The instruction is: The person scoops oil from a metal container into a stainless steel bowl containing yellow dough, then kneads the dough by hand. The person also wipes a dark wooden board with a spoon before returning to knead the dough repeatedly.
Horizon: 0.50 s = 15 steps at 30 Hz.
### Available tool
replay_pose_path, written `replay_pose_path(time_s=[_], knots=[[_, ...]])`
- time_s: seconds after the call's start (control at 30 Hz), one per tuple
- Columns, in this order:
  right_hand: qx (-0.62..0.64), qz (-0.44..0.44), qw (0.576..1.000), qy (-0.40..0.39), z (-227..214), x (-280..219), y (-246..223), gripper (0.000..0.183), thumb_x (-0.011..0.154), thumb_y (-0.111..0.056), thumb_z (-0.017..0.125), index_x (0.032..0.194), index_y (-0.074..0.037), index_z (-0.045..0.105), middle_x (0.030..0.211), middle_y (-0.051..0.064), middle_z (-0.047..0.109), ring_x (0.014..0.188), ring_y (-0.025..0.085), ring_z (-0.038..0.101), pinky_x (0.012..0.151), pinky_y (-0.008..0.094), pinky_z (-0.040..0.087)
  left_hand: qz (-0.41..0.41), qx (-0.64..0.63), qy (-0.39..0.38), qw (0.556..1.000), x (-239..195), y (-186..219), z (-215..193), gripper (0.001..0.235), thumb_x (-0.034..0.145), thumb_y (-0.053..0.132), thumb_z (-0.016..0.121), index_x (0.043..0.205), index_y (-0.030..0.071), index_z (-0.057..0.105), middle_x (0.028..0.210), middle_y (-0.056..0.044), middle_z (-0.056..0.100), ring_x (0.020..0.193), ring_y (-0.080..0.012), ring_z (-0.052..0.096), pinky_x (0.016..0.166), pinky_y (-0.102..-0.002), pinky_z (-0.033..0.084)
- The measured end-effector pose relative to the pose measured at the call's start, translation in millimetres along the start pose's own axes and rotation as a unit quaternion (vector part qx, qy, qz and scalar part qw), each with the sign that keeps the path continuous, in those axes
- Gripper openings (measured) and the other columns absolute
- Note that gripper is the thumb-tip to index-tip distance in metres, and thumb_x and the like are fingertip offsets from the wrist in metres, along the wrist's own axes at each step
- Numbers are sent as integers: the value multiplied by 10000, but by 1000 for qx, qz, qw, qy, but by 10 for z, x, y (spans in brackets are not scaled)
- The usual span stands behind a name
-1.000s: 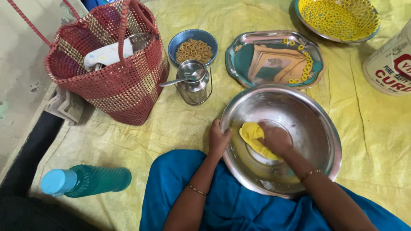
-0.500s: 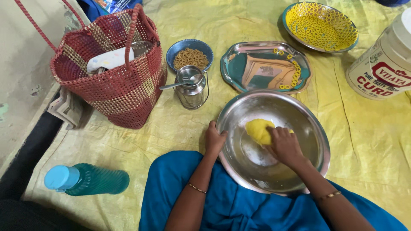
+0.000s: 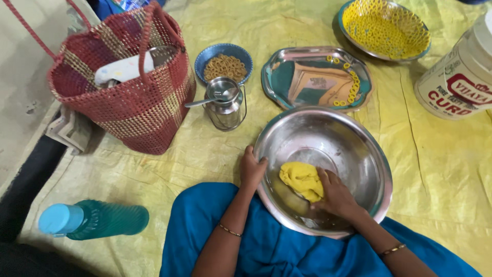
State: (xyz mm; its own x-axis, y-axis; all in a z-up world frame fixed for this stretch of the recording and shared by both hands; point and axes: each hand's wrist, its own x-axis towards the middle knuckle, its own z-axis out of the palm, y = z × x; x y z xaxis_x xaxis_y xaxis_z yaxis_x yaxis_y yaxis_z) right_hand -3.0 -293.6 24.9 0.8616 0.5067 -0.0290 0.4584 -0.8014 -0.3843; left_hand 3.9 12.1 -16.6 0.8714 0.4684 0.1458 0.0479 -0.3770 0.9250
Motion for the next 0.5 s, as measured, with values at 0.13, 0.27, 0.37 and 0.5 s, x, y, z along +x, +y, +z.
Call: replay_pose_path(time_s=[0.13, 0.27, 0.37, 0.5], knots=[[30, 53, 998, -35, -80, -69, -115, 1056, 670, -248, 884, 1564, -139, 333, 1345, 244, 580, 1221, 441, 591, 1013, 474, 512, -16, 32, -18, 999, -21, -58, 7, 614, 758, 198, 793, 1281, -9, 547, 1064, -276, 707, 1006, -448, 688, 849, -487, 548], [135, 128, 974, -128, -612, 142, -109, 840, 721, -302, 839, 1472, -171, 486, 1140, 225, 729, 978, 393, 741, 855, 452, 608, -14, 29, -19, 999, 54, 14, -15, 609, 753, 194, 783, 1281, -5, 553, 1076, -277, 706, 1007, -449, 686, 851, -492, 544], [69, 61, 991, -99, -943, 248, -154, 677, 701, -385, 874, 1296, -149, 651, 1019, 205, 774, 868, 378, 770, 795, 451, 609, -11, 24, -12, 1000, -11, 49, -66, 596, 754, 179, 773, 1276, -11, 557, 1074, -284, 704, 1017, -450, 686, 858, -488, 548], [25, 142, 986, 83, -823, 433, -376, 357, 910, -469, 761, 1092, -163, 788, 1106, 148, 782, 983, 356, 758, 896, 443, 595, -39, 24, -34, 998, 9, 136, -87, 509, 762, 192, 773, 1196, -2, 592, 1036, -266, 725, 992, -438, 704, 851, -480, 557]])
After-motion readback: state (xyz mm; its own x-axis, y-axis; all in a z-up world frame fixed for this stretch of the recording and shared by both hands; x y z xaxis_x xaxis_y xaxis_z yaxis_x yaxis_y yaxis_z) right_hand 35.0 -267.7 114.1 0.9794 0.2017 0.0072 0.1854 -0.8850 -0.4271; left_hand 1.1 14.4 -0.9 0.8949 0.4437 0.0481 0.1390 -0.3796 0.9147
